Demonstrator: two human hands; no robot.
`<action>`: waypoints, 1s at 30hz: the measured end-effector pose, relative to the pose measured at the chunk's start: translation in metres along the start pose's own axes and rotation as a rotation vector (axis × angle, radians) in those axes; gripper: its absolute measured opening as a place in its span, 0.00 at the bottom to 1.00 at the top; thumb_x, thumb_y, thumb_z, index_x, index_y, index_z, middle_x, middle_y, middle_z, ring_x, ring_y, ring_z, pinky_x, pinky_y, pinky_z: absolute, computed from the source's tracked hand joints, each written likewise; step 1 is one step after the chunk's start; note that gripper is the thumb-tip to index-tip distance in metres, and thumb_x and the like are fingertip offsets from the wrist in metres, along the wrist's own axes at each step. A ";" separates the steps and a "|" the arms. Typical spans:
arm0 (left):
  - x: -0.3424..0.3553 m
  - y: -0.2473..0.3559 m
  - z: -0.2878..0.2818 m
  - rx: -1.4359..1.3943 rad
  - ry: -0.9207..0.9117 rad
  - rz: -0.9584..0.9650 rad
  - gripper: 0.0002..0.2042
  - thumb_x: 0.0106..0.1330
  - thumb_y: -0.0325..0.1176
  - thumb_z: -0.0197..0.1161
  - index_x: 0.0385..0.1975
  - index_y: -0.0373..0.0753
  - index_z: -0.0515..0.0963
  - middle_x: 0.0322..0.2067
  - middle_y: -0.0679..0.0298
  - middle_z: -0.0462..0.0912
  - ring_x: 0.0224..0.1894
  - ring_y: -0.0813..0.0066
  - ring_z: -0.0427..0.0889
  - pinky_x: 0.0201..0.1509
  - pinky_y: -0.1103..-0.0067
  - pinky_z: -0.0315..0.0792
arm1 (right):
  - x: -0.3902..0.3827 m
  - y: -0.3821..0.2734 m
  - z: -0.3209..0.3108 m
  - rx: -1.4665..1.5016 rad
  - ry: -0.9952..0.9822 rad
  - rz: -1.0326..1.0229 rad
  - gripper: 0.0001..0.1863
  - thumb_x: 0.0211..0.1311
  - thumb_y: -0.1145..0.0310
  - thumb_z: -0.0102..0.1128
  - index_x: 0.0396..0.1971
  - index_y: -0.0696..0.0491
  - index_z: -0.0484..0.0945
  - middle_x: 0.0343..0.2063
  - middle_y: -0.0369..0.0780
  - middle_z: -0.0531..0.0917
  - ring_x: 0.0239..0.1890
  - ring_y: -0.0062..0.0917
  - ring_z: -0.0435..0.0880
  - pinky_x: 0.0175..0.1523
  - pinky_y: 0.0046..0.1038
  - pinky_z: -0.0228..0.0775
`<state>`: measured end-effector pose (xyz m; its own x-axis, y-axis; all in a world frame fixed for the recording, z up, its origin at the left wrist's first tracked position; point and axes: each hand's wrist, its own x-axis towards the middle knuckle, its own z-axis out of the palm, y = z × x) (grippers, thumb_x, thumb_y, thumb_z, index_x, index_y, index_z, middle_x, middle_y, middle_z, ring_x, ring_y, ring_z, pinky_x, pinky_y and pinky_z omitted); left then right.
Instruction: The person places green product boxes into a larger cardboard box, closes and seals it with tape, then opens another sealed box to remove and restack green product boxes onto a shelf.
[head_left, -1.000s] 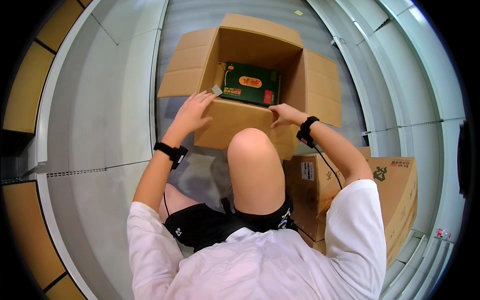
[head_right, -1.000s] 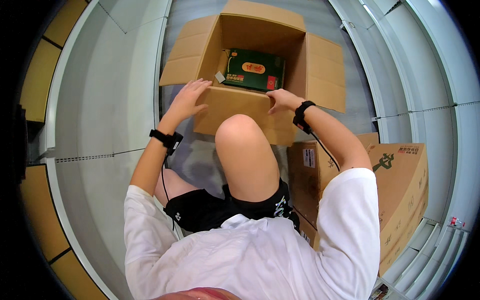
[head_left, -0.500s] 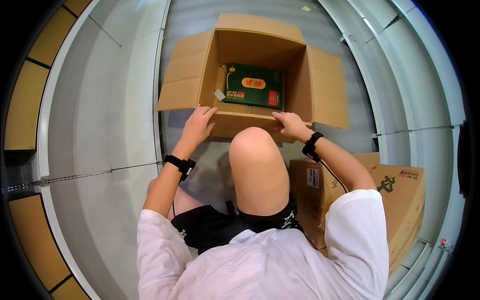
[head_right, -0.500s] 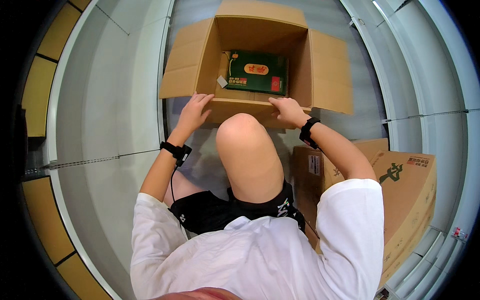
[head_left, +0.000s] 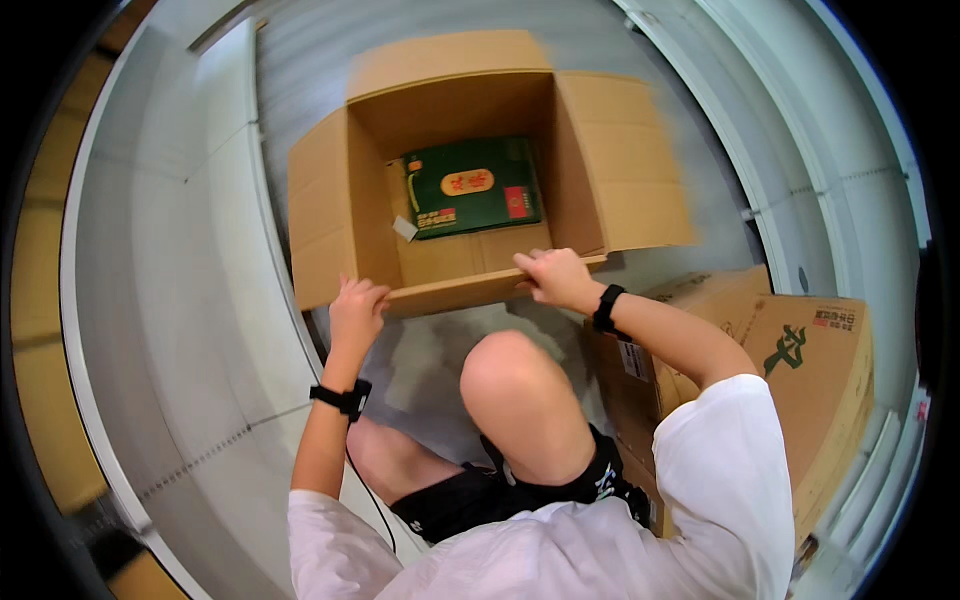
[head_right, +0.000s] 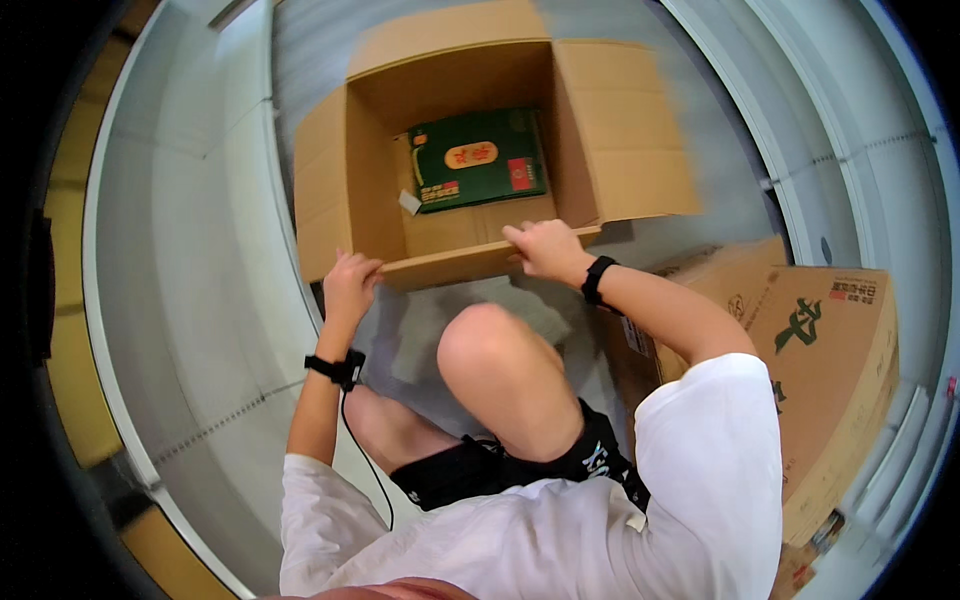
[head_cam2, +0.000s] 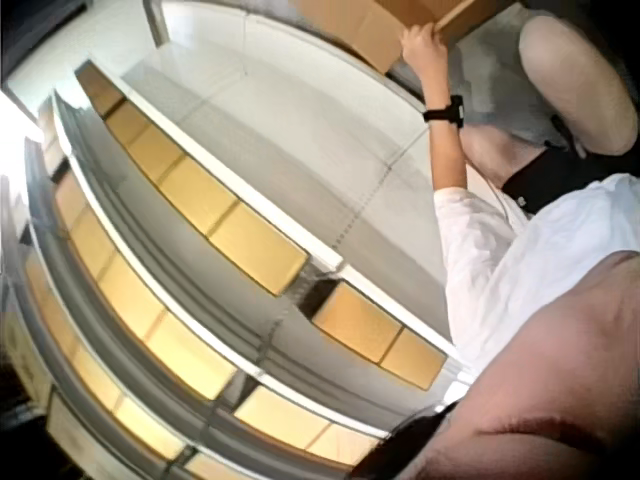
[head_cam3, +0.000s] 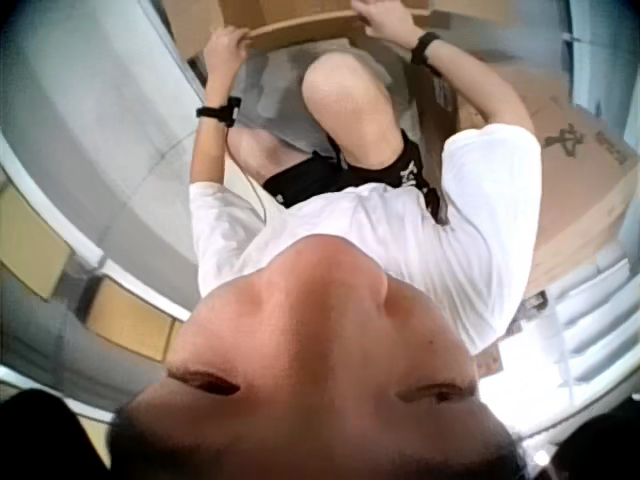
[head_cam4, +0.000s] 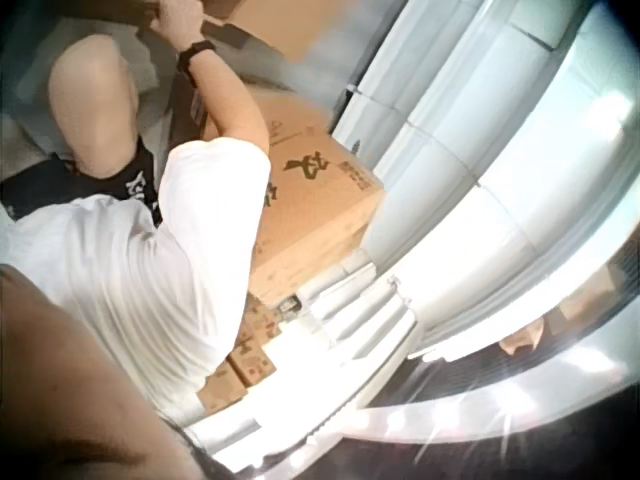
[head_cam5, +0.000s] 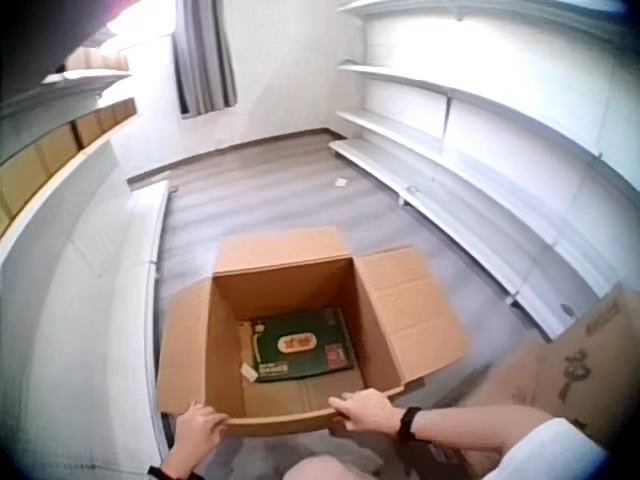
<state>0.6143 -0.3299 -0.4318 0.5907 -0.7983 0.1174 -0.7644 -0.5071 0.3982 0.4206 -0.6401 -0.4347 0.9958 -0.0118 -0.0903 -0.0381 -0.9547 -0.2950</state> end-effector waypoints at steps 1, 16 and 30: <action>0.000 0.002 0.000 -0.002 -0.022 -0.026 0.10 0.50 0.26 0.69 0.33 0.42 0.85 0.30 0.63 0.80 0.39 0.60 0.78 0.68 0.56 0.65 | -0.002 0.001 0.005 0.026 0.019 -0.011 0.14 0.52 0.64 0.66 0.34 0.51 0.71 0.27 0.44 0.81 0.32 0.41 0.83 0.34 0.41 0.75; 0.008 0.009 -0.014 0.072 -0.235 -0.019 0.11 0.57 0.25 0.65 0.40 0.40 0.84 0.29 0.61 0.76 0.38 0.58 0.74 0.69 0.52 0.61 | 0.003 -0.033 0.019 -0.085 -0.043 0.313 0.20 0.47 0.67 0.69 0.42 0.49 0.76 0.44 0.43 0.78 0.54 0.37 0.74 0.61 0.41 0.61; -0.015 0.002 -0.059 -0.485 -0.349 -0.875 0.23 0.67 0.44 0.63 0.56 0.37 0.73 0.51 0.57 0.78 0.52 0.60 0.77 0.54 0.70 0.73 | -0.093 -0.115 -0.085 0.361 -0.113 0.853 0.37 0.52 0.71 0.64 0.64 0.55 0.63 0.67 0.50 0.61 0.71 0.44 0.55 0.71 0.43 0.53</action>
<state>0.6191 -0.3001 -0.3791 0.7197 -0.3062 -0.6230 0.1217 -0.8279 0.5475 0.3390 -0.5544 -0.3117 0.6059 -0.6197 -0.4989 -0.7953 -0.4862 -0.3621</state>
